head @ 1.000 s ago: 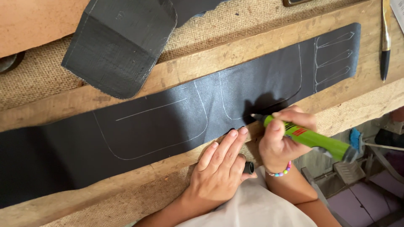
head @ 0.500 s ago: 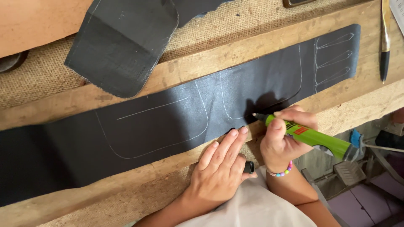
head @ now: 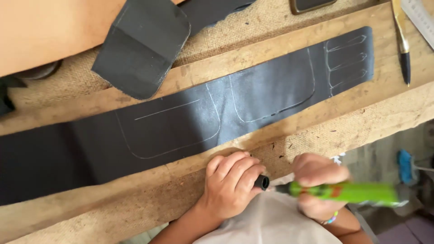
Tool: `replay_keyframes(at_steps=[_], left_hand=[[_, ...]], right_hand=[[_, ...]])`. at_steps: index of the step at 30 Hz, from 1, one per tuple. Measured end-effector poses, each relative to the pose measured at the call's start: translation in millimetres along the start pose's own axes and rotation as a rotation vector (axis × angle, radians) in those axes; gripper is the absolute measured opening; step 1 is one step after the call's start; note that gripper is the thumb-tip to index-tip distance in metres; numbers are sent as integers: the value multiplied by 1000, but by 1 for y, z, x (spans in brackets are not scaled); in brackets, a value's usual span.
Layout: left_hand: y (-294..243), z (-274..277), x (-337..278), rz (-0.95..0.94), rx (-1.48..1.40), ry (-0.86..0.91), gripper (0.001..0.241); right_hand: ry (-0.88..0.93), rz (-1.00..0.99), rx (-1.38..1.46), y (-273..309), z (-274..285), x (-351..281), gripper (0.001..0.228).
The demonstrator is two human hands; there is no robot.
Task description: Measuring and marking a black leather strip with a ruler and a silver pen on a wooden workbench.
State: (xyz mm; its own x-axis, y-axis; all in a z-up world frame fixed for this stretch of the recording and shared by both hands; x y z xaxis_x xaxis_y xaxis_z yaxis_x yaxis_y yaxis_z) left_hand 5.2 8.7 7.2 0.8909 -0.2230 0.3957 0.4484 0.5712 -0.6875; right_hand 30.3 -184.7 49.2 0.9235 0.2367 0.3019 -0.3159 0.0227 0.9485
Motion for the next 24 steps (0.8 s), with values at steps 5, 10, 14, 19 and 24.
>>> replay_keyframes(at_steps=[5,10,14,19,24], left_hand=[[-13,12,7,-61,12,-14,34],[-35,19,0,-175,-16,9,48],[-46,17,-12,-129,-410,253,63],[-56,27,-6,39,-775,898,55],[-69,28,-7,150,-580,660,71]], right_hand=[[43,-9,-126,12,-6,-6,22],[54,45,-156,25,-4,-11,24],[214,187,-66,36,-4,-13,26],[583,324,61,48,10,19,29],[178,-10,-564,55,100,146,56]])
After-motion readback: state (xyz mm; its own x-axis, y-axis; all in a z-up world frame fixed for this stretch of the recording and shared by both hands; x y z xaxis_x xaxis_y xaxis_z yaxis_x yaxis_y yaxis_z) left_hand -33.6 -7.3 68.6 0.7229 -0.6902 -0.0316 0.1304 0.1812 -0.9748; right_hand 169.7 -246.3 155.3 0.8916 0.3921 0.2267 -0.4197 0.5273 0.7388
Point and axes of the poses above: each hand's wrist, its own x-axis towards the middle knuckle, its own z-axis out of the back of the hand, y = z × x, the point moved 1 cm from there along x, towards the middle knuckle, and after that the axes turned 3 degrees about x, right-handed, at the moved point
